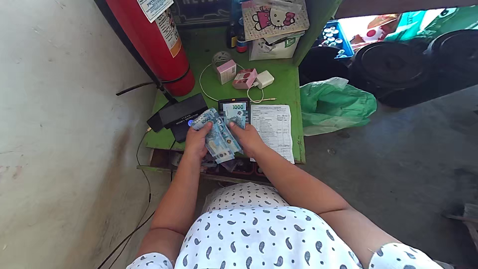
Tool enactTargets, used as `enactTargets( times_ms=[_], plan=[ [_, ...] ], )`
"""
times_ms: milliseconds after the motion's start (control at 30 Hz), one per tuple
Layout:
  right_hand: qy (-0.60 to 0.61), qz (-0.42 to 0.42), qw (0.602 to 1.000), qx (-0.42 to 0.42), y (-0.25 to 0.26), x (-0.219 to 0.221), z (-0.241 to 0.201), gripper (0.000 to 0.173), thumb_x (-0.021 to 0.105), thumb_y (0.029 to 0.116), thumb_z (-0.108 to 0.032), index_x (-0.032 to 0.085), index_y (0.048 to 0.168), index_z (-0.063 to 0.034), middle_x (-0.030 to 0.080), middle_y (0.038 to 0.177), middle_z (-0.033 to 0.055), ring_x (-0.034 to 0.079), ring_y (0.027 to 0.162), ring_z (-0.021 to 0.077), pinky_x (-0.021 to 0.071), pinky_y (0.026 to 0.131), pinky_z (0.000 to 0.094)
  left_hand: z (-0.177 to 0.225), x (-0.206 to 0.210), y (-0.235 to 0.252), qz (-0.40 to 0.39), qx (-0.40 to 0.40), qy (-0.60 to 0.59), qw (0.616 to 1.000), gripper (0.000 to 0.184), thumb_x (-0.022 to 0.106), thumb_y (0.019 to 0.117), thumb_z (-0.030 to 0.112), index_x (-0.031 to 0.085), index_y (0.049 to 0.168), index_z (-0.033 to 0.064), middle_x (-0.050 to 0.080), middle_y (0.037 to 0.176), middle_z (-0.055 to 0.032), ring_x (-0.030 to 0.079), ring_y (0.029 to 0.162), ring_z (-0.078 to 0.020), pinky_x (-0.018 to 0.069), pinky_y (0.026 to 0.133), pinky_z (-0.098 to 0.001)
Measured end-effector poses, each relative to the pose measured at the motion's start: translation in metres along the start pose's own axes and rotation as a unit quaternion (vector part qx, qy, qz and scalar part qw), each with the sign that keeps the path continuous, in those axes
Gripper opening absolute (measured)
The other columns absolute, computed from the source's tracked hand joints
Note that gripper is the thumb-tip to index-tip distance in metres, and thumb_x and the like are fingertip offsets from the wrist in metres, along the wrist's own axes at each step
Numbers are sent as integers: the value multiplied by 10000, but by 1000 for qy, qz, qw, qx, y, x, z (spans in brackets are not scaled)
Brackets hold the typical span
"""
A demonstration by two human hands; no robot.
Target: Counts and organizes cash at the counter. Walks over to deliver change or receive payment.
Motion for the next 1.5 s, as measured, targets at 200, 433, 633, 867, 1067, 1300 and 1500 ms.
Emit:
enactTargets(
  times_ms=[200,433,633,867,1067,1300,1500],
  plan=[
    [-87,-84,993,-4,-8,8,-6,702,222,1094,-542,574,1353,7,657,1251,175,639,1163,224,521,1008,457,3,18,-6,-78,-17,43,996,281,649,972,15,565,1240,14,728,996,-88,730,869,-164,630,814,-358],
    [-100,-230,967,-40,-22,32,-21,267,536,1056,-161,578,1276,-16,710,1031,47,702,915,96,603,860,306,15,48,-13,-119,45,154,980,376,674,991,145,570,1320,-4,635,1236,-142,671,1058,-188,588,922,-375],
    [105,-178,976,-66,-13,2,-33,400,282,1108,-199,499,1406,-44,746,1126,106,733,1009,211,616,884,392,30,18,-43,-182,110,422,881,287,530,1060,245,667,1042,-7,694,980,-106,665,942,-172,549,888,-415],
    [163,-164,969,-91,-15,-36,-36,395,277,1100,-160,407,1468,-102,712,1084,65,728,979,195,617,884,369,-84,-25,-105,-262,21,717,646,489,395,1118,382,753,1132,49,741,1098,-167,682,1120,-339,471,1064,-566],
    [172,-158,968,-95,-34,-47,-31,382,361,1090,-118,422,1465,-80,705,1077,71,730,958,200,627,862,357,-85,-28,-63,-280,-77,750,594,338,507,1085,239,739,1075,-6,710,1061,-244,671,1074,-426,496,957,-647],
    [181,-166,964,-100,-58,-72,-28,377,358,1092,-123,442,1456,-72,712,1080,64,729,977,189,622,881,354,-124,-35,-24,-235,-122,862,433,245,658,951,125,701,1163,8,668,1234,-251,623,1184,-467,503,921,-690],
    [199,-173,959,-105,-70,-99,-20,385,359,1080,-121,450,1451,-77,712,1077,64,730,967,190,624,881,362,-126,-28,-25,-214,-138,874,413,241,584,1006,144,691,1197,42,674,1246,-231,627,1192,-451,506,916,-680]
  ],
)
Point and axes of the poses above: each hand's wrist, its own y-axis towards the middle knuckle, its own x-axis out of the palm, z = x × y, the point moved 8 cm from there along y, towards the middle knuckle
